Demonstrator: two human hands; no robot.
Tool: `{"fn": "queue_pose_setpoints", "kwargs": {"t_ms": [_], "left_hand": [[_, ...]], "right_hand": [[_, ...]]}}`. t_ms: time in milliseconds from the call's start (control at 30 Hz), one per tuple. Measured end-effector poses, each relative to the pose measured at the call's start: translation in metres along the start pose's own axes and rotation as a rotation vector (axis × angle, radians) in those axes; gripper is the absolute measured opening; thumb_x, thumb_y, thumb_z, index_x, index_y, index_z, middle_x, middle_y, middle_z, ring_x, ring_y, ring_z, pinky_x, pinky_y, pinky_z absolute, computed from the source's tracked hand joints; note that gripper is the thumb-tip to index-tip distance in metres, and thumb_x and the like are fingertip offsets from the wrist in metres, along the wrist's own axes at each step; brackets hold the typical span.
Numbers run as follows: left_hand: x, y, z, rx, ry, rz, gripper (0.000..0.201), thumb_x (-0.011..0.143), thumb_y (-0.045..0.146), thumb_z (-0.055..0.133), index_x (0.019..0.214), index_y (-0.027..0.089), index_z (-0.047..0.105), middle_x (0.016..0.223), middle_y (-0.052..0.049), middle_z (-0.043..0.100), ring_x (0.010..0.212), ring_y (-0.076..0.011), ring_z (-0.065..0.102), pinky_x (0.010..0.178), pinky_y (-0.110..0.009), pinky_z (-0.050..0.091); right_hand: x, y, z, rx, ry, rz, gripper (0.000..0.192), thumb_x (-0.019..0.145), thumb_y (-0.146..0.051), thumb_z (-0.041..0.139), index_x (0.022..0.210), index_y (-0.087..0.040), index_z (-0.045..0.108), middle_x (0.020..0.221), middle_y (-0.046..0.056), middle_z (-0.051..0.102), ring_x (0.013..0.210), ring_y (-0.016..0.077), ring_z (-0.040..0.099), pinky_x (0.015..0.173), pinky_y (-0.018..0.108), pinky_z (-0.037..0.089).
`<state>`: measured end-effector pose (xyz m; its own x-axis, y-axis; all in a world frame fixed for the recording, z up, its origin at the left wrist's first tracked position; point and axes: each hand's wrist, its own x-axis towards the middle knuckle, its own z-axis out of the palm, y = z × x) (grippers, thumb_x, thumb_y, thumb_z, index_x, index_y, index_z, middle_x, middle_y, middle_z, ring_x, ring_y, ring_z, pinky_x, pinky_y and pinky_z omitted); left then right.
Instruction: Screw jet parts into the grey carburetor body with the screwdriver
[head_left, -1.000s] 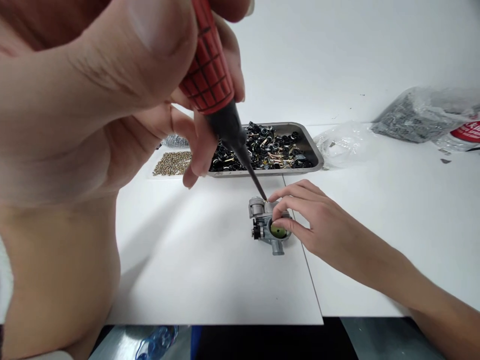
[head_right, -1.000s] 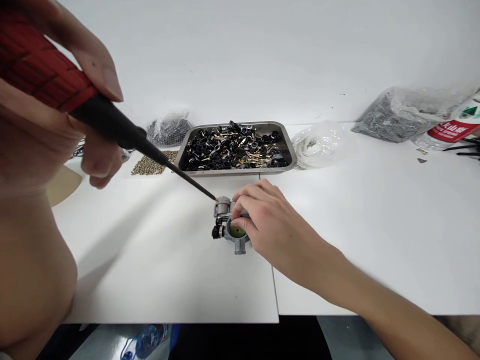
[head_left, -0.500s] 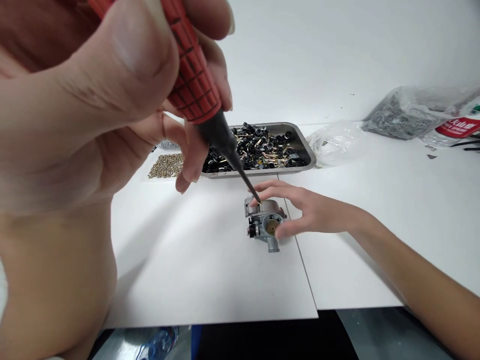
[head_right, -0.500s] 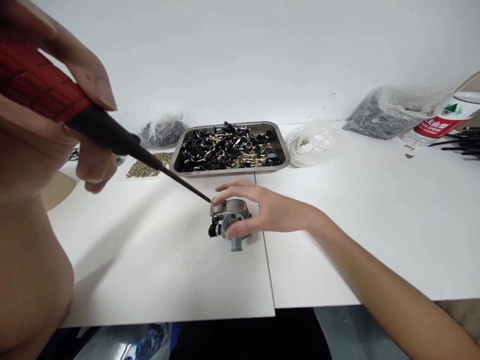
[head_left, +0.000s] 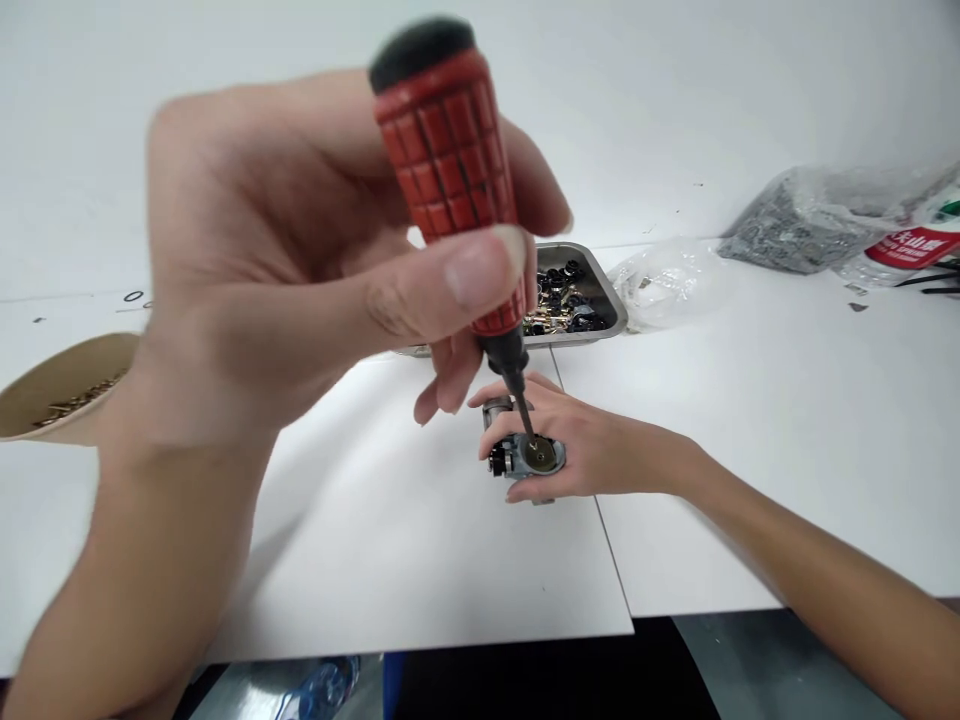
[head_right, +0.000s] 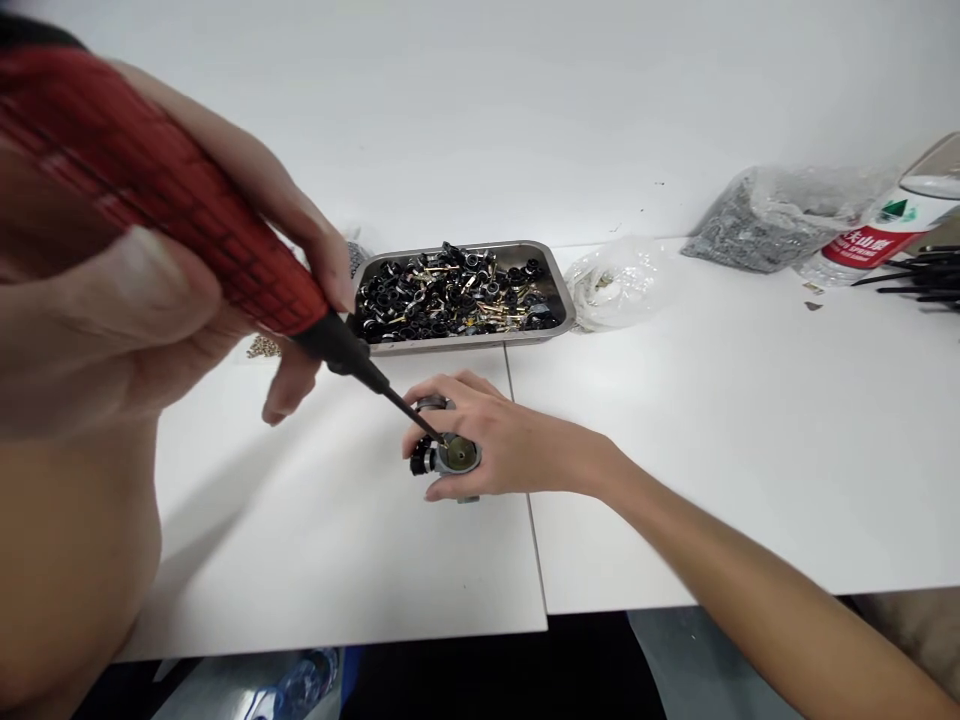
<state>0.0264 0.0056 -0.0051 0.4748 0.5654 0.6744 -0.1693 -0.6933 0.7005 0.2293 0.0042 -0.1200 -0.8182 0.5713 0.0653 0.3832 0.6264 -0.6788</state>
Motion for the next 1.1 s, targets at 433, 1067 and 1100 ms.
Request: {"fn": "queue_pose_setpoints", "kwargs": {"t_ms": [433, 1067, 1100], "left_hand": [[-0.012, -0.015, 0.003, 0.024, -0.1, -0.169, 0.043, 0.09, 0.055, 0.051, 0.089, 0.016, 0.068, 0.095, -0.004, 0.067, 0.076, -0.0215, 0.071, 0.036, -0.028, 0.052], [0.007, -0.004, 0.011, 0.381, -0.325, -0.021, 0.03, 0.096, 0.017, 0.038, 0.123, 0.02, 0.051, 0.127, 0.003, 0.051, 0.097, -0.0211, 0.07, 0.071, -0.043, 0.064], [0.011, -0.002, 0.012, 0.406, -0.369, -0.038, 0.031, 0.093, 0.011, 0.044, 0.122, 0.02, 0.053, 0.118, 0.003, 0.057, 0.094, -0.0208, 0.071, 0.07, -0.041, 0.064]], "right_hand": [[0.002, -0.002, 0.0, 0.009, 0.002, -0.005, 0.031, 0.086, -0.035, 0.071, 0.116, -0.032, 0.066, 0.138, 0.003, 0.045, 0.125, 0.0235, 0.044, 0.105, 0.041, 0.046], [0.003, -0.003, 0.001, -0.029, 0.012, 0.009, 0.028, 0.086, -0.037, 0.071, 0.113, -0.031, 0.067, 0.13, 0.005, 0.051, 0.121, 0.0247, 0.048, 0.103, 0.042, 0.044], [0.003, -0.003, 0.0, -0.034, 0.013, 0.006, 0.027, 0.086, -0.037, 0.071, 0.112, -0.03, 0.067, 0.13, 0.005, 0.051, 0.122, 0.0249, 0.047, 0.104, 0.042, 0.044]]}}
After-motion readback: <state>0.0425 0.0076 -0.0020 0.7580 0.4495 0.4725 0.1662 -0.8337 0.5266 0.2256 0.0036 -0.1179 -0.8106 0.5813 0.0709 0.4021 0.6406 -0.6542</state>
